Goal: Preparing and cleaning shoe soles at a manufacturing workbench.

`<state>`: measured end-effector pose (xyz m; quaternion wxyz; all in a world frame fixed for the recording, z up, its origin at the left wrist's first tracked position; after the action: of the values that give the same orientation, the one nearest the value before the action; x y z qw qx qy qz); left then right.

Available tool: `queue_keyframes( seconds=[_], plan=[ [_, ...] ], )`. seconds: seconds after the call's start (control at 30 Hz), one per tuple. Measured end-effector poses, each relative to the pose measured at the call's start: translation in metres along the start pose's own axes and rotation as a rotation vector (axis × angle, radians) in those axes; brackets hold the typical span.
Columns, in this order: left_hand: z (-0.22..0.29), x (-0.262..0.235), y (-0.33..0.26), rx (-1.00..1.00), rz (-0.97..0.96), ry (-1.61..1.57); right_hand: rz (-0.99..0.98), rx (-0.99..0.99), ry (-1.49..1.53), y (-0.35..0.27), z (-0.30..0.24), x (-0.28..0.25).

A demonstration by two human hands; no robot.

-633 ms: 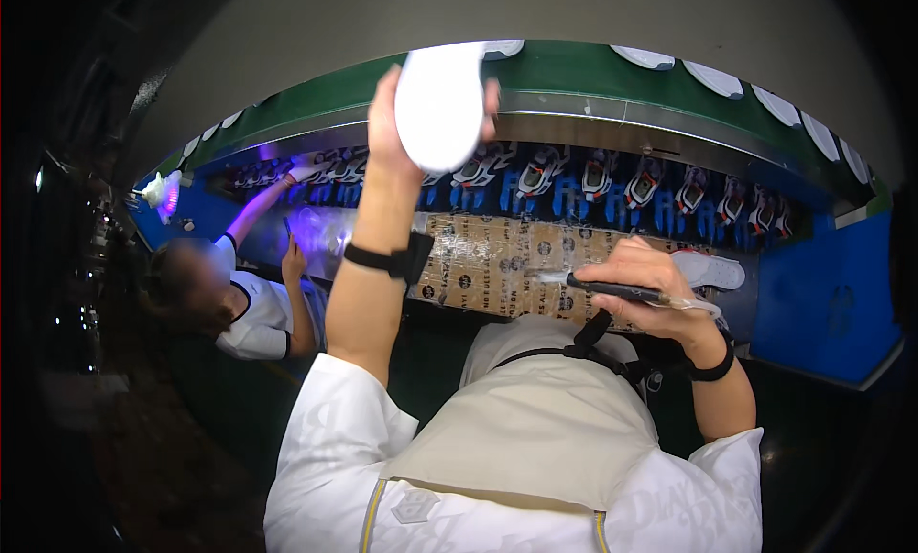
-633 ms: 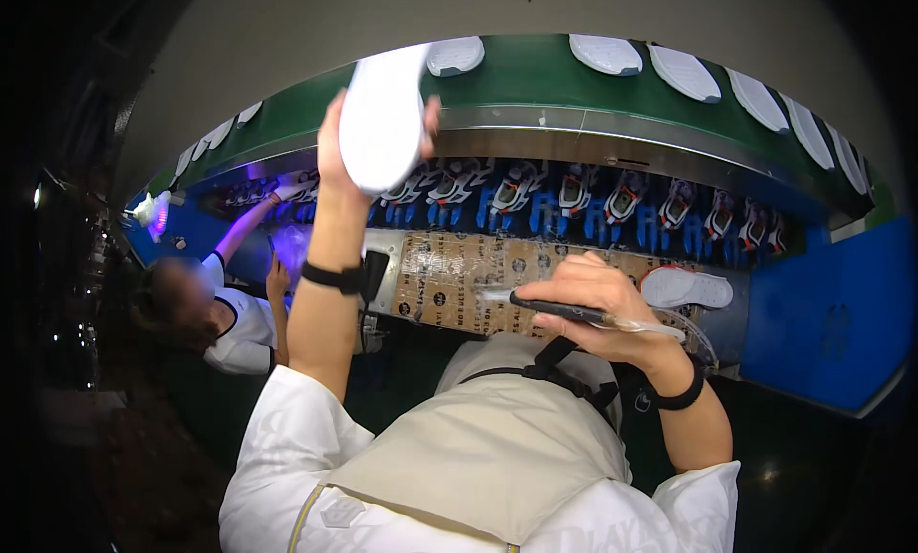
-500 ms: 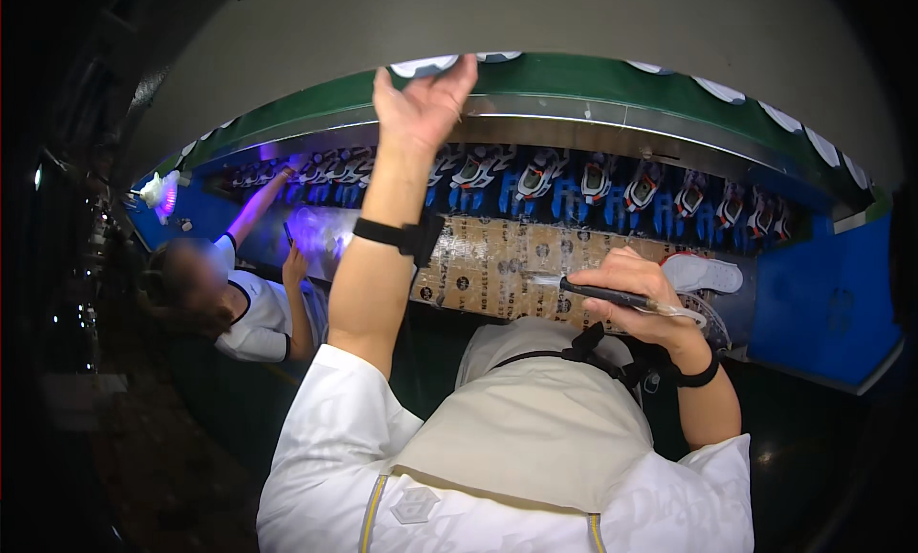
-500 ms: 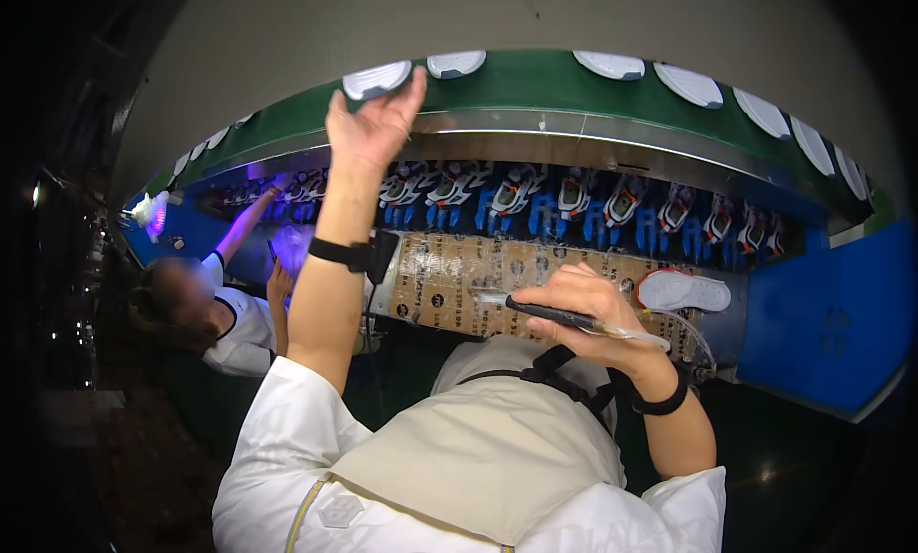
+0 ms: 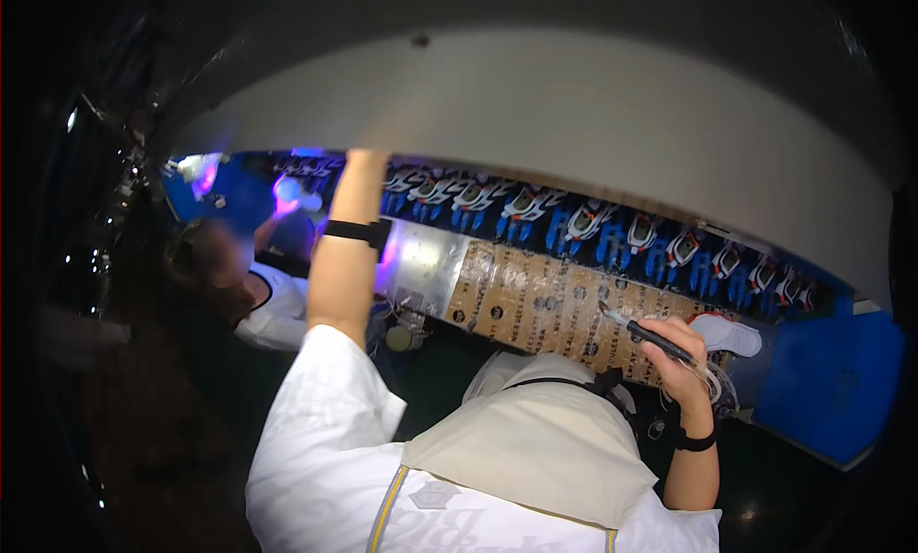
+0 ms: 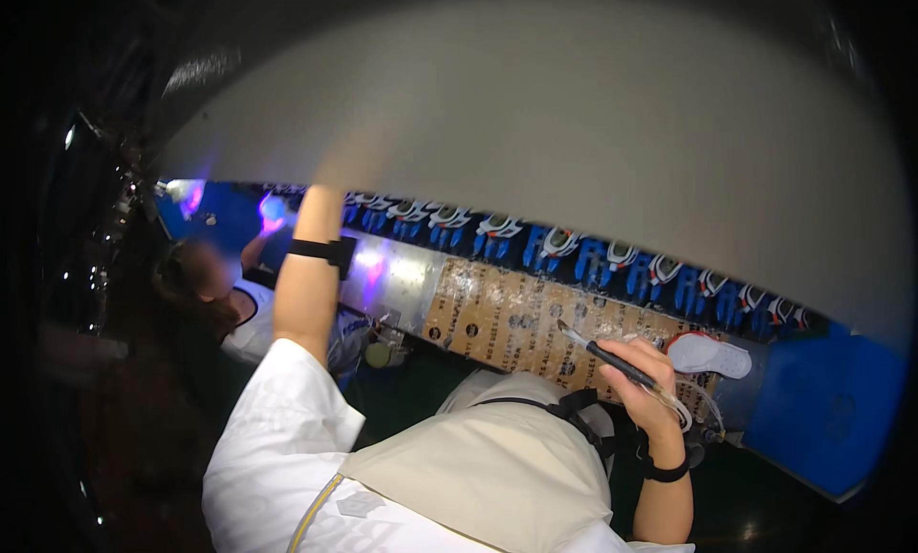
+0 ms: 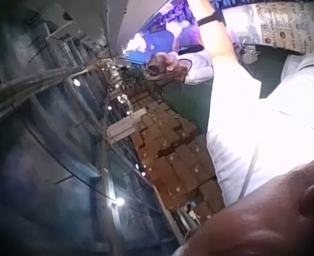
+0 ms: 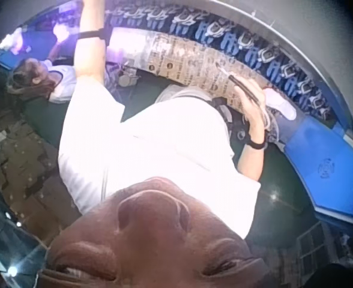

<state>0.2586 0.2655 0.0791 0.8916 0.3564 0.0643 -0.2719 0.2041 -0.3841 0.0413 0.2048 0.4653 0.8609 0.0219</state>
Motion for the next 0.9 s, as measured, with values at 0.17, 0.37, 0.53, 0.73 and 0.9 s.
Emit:
queue_keyframes(
  seconds=[0.17,0.37,0.53,0.73,0.9],
  plan=[
    [-0.084,-0.073,0.062,-0.103,-0.095,0.525,0.179,0.035,-0.036,-0.004,0.012,0.006],
    [-0.165,-0.109,0.088,-0.32,0.014,0.464,0.091,0.153,0.043,0.019,0.012,0.013],
    [-0.159,-0.105,0.083,-0.37,0.101,0.319,0.19,0.137,-0.007,0.01,0.017,-0.002],
    [-0.11,-0.153,0.065,-0.3,0.238,-0.038,0.367,0.063,-0.056,0.004,0.013,-0.012],
    [-0.069,-0.136,0.029,-0.223,0.094,-0.435,0.503,0.218,0.145,0.0,0.031,-0.014]
  ],
)
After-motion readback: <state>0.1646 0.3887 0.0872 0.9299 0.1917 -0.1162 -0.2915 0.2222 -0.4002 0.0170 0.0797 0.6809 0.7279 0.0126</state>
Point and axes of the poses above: each hand's wrist, its own y-axis towards the middle knuckle, its own x-axis out of the palm, z = x × y, the point moved 7 cm from there along y, towards the middle knuckle
